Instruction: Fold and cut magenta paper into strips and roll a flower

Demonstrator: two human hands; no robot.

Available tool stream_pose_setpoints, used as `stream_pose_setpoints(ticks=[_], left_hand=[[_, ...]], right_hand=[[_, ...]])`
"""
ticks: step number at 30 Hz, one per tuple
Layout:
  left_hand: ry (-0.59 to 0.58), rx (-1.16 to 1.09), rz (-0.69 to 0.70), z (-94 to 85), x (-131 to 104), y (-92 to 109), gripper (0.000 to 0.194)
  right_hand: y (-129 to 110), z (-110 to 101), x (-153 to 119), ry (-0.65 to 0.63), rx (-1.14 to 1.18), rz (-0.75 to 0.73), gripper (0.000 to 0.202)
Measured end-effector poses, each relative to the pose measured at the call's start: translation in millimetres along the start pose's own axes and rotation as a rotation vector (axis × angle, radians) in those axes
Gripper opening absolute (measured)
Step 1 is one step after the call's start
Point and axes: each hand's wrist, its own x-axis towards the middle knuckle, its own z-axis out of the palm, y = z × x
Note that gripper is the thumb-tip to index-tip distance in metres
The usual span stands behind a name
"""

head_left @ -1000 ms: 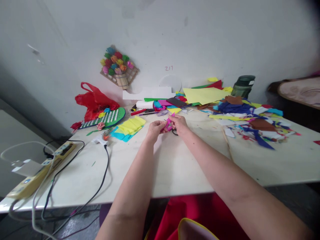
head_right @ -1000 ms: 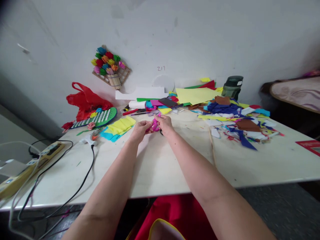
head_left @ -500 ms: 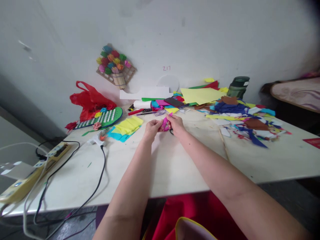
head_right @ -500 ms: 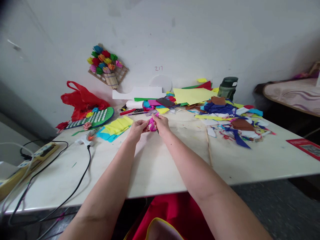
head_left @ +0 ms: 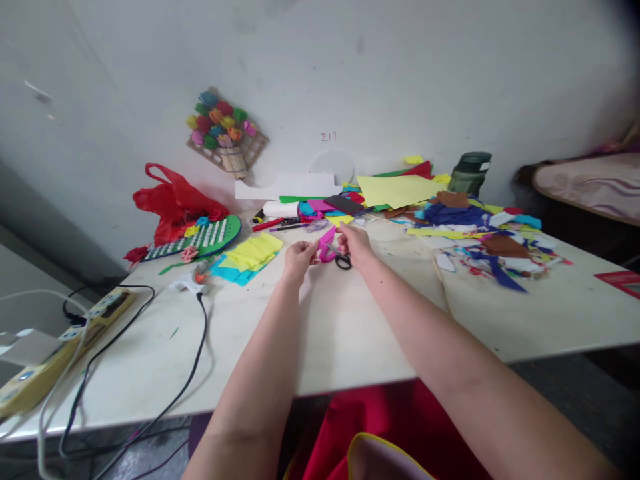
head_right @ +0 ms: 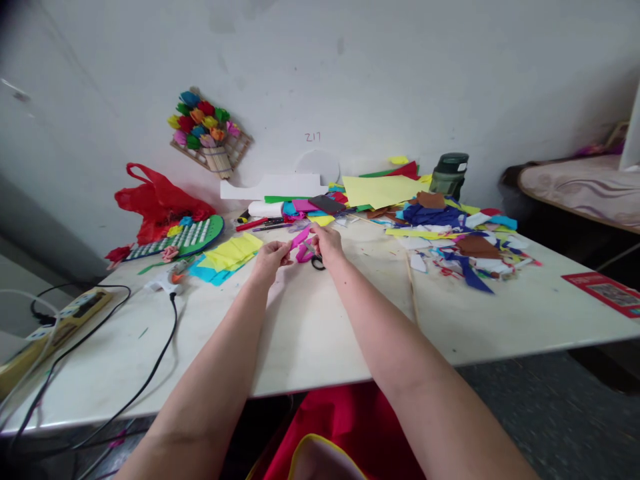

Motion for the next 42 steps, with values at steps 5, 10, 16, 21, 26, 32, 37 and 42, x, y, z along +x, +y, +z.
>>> stream_pose_setpoints(ticks=[5,10,16,21,26,32,37,42], left_hand=[[0.093,-0.065,-0.055,-2.2,3.0,0.2,0.039],[0.152,-0.084,-0.079,-3.0,4.0,-0.3,0.036],[0.023,-0.047,-0.033,0.3,-2.3,0.4,0.038],[-0.017,0.040,-0.082,5.5,-4.3,-5.3,0.036],[-0.028,0.098,-0.094,3.6,-1.0,-12.1,0.034],[-0.014,0.112,-0.119,0.5,4.7,-18.3,0.033],[0.046,-0.022,-0.149,1.4,6.0,-18.6,0.032],[0.114,-0.067,-0.154,2.2,5.4,-17.7,0.028]], right_hand=[[-5.6,-18.4,12.0,0.082,-0.648,-0.079,0.009],[-13.5,-16.3,4.2,-0.086,-1.351,-0.140,0.032],[-26.2,-2.4,-12.0,-0.215,-1.663,-0.072,0.037],[-23.0,-0.4,-13.2,-0.285,-1.727,-0.069,0.036],[-18.0,0.2,-12.2,-0.300,-1.752,-0.089,0.039],[-10.9,3.9,-15.3,-0.354,-1.749,-0.508,0.031],[-0.5,5.4,-12.5,-0.470,-1.740,-0.546,0.033],[1.5,6.4,-10.1,-0.460,-1.745,-0.519,0.036]])
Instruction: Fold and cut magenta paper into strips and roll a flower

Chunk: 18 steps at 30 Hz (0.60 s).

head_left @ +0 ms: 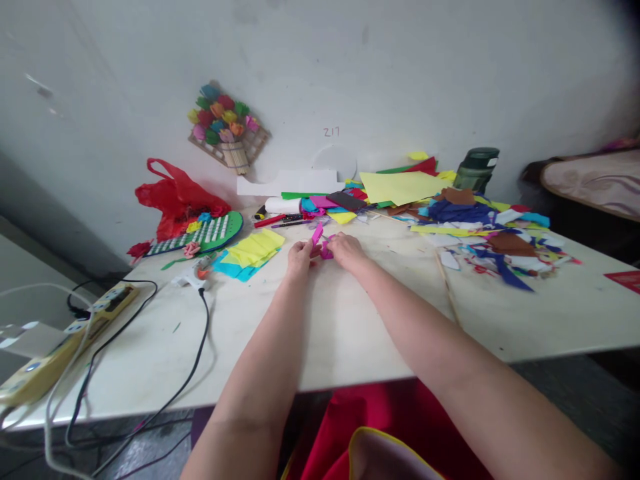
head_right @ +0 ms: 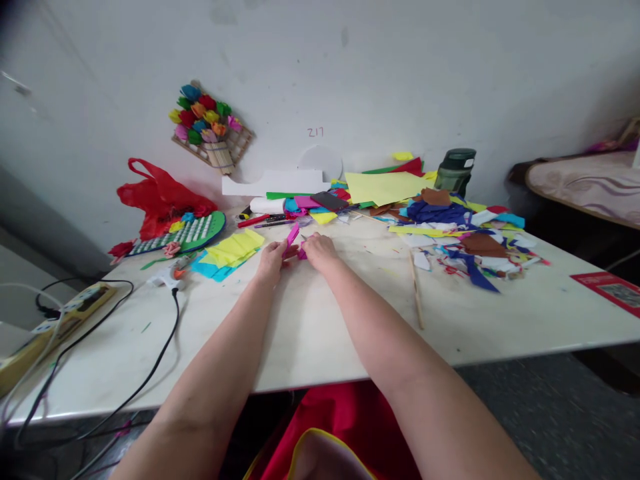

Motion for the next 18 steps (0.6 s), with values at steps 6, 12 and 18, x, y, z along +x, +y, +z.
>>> stream_pose_setpoints(ticks=[6,12,18], left_hand=[[0.013,-0.046,-0.027,1.1,2.4,-1.5,0.023],[0.028,-0.085,-0.066,2.7,1.6,0.6,0.017],[0.038,-0.124,-0.073,2.6,2.0,0.7,0.015]], right_hand=[[1.4,4.0,5.2,-0.005,-0.065,-0.058,0.033],[2.8,3.7,5.0,-0.008,-0.119,-0.131,0.030],[2.5,4.8,4.0,0.001,-0.115,-0.163,0.029]])
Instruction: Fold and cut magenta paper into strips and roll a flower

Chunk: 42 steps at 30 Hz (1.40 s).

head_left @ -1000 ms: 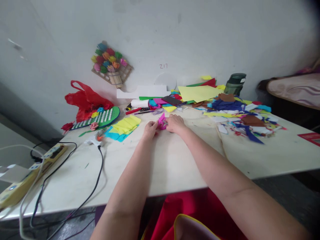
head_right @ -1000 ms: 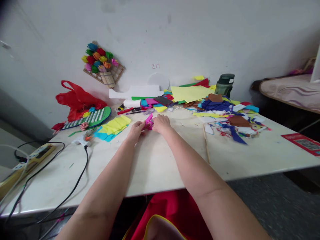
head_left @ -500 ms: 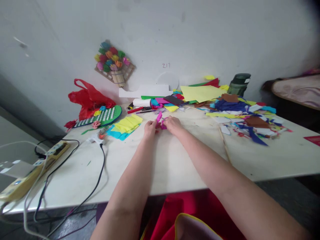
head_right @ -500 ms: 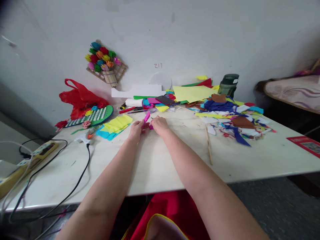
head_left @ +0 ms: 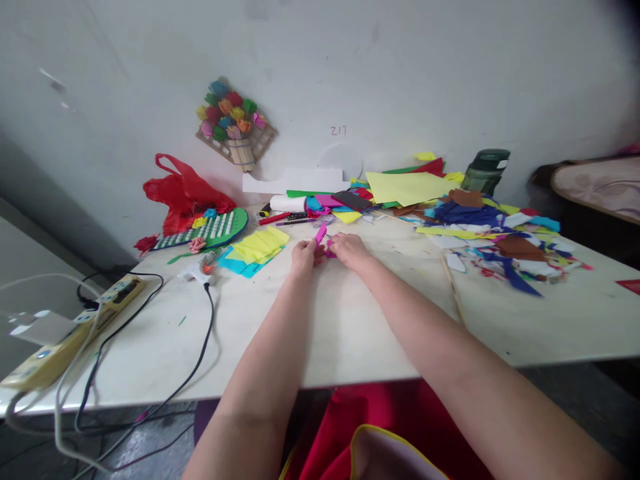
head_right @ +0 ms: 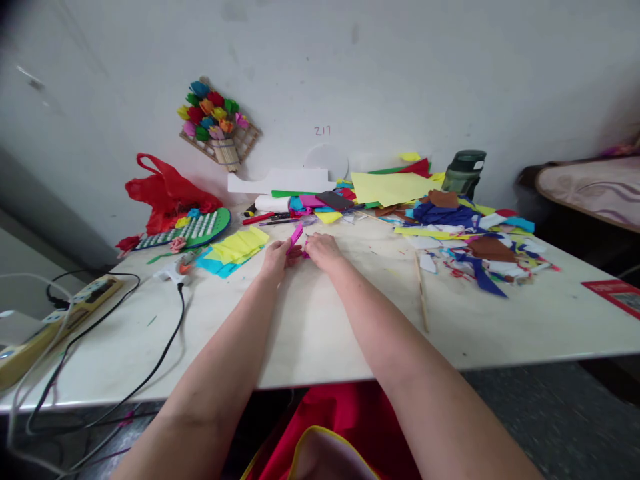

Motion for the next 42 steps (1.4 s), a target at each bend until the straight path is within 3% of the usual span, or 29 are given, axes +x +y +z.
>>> stream_pose_setpoints(ticks=[10,15,23,28,32,37,42], left_hand=[[0.045,-0.102,0.003,-2.6,-1.8,2.4,0.014],[0.062,-0.082,-0.063,-2.7,-4.7,7.4,0.013],[-0.010,-0.111,-0.215,-7.5,0.8,9.7,0.012],[-0.071,-0.185,-0.250,-9.1,1.2,11.3,0.008],[-0.105,-0.169,-0.265,-8.6,-1.0,13.7,0.006],[-0.097,-0.159,-0.239,-8.7,1.3,11.2,0.002],[-0.060,-0.124,-0.186,-5.7,-0.2,9.2,0.009]], right_hand=[[-0.4,11.2,-0.4,0.074,0.006,0.016,0.033],[4.6,17.4,1.1,0.126,0.060,0.076,0.033],[15.6,33.0,2.4,0.252,0.342,0.261,0.026],[20.2,35.6,1.7,0.287,0.562,0.301,0.023],[21.4,32.7,1.4,0.260,0.588,0.213,0.022],[16.3,24.9,1.0,0.263,0.405,-0.038,0.020],[8.5,14.2,-0.6,0.281,0.244,-0.161,0.024]])
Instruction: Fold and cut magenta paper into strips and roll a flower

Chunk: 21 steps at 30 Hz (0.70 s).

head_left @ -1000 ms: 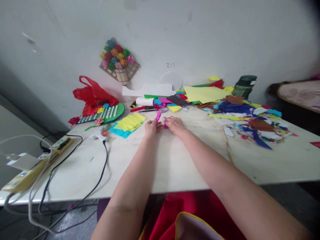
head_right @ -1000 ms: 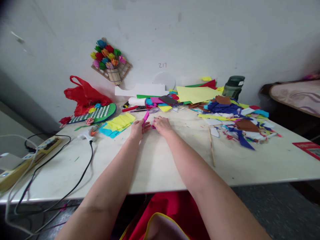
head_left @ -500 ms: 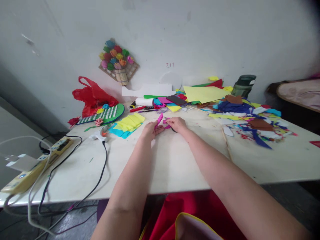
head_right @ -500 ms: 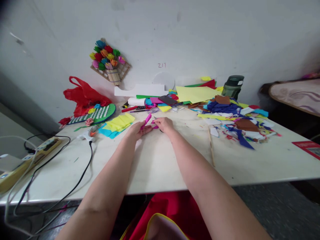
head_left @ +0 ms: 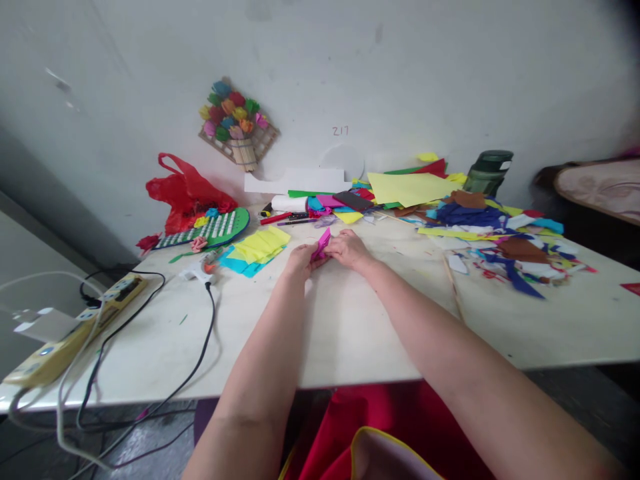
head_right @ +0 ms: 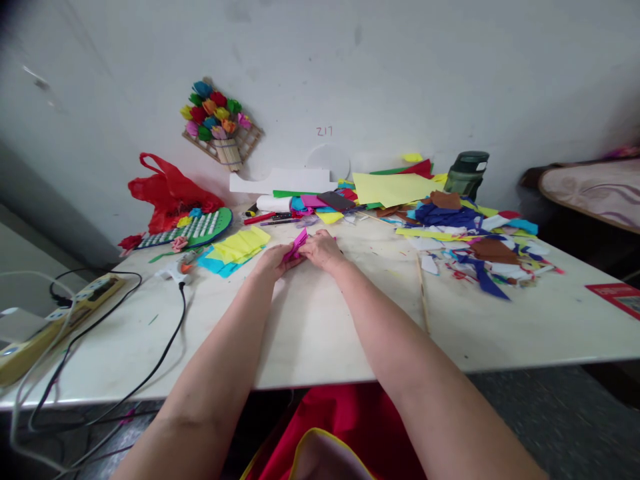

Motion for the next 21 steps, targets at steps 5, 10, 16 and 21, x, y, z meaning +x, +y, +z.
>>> stream_pose_setpoints(ticks=[5,10,16,21], left_hand=[[0.094,0.014,0.073,0.5,-0.5,-1.1,0.019],[0.065,-0.036,0.193,-5.1,4.0,-1.1,0.019],[-0.077,-0.095,0.215,-6.0,2.2,-0.1,0.016],[-0.213,-0.067,0.212,-5.0,-0.6,-0.7,0.014]], right_hand=[[-9.1,-5.9,1.6,0.026,-0.049,-0.069,0.028],[-12.8,-0.3,0.6,0.136,0.167,0.068,0.030],[-7.1,13.2,5.3,0.279,0.699,0.518,0.017],[-14.5,6.7,8.4,0.206,1.251,0.789,0.011]])
